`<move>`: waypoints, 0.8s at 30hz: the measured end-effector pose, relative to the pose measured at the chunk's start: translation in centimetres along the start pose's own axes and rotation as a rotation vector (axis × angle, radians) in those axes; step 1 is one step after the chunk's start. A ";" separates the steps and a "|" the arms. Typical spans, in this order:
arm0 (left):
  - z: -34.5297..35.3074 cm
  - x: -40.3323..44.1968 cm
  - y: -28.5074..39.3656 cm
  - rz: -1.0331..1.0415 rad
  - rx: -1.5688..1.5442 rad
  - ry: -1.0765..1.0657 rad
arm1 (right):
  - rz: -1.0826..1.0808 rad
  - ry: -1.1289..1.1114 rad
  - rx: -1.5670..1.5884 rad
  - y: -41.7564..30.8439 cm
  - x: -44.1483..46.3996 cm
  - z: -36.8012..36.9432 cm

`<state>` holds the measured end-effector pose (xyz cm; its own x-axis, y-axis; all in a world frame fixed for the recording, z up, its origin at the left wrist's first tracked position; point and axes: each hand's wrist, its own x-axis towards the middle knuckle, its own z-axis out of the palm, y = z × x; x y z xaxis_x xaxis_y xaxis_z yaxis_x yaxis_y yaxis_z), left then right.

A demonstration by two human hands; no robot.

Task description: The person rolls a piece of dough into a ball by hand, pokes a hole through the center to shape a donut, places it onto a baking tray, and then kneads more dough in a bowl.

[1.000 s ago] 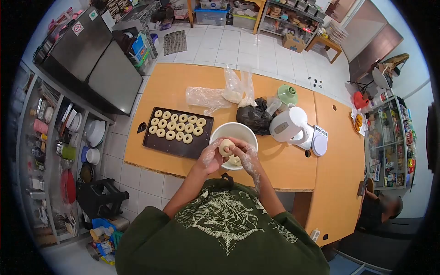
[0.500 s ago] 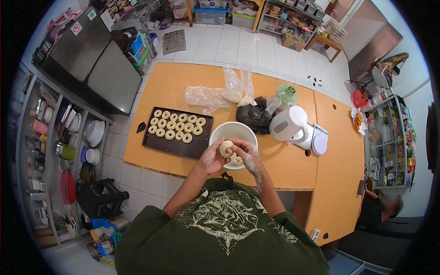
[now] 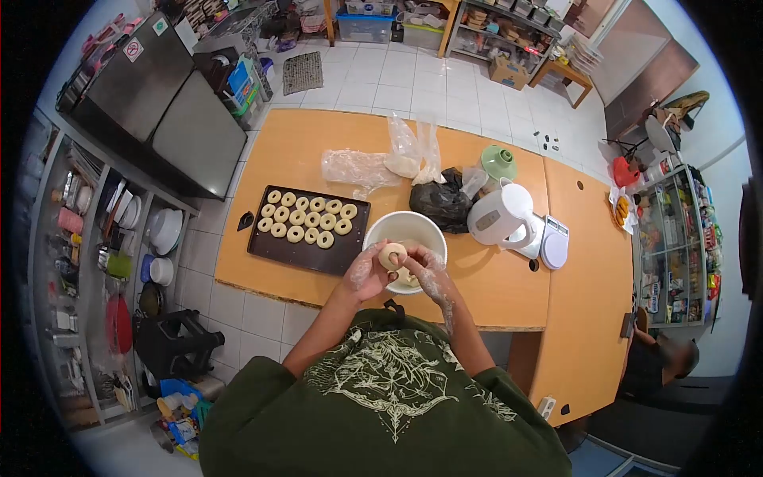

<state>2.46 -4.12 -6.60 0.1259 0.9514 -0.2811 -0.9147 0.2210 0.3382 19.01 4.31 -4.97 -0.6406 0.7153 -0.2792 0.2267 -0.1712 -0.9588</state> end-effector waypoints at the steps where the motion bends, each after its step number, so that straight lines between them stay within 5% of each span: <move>1: -0.3 0.1 -0.2 0.000 -0.001 0.001 | 0.001 0.000 0.000 0.1 -0.2 -0.1; 15: 1.6 -0.4 -0.3 0.035 0.022 0.076 | -0.120 -0.004 0.292 -3.4 -1.0 0.9; 18: 2.1 -0.5 0.2 0.031 0.013 -0.049 | -0.120 0.009 0.244 -2.3 -0.8 1.1; 24: 1.4 -0.3 -0.2 -0.004 0.080 0.030 | -0.104 0.020 0.136 -1.7 -0.3 1.0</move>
<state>3.18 -4.19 -5.32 0.1173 0.9439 -0.3088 -0.8807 0.2426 0.4069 18.12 3.71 -3.31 -0.6405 0.7471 -0.1781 0.0579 -0.1843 -0.9812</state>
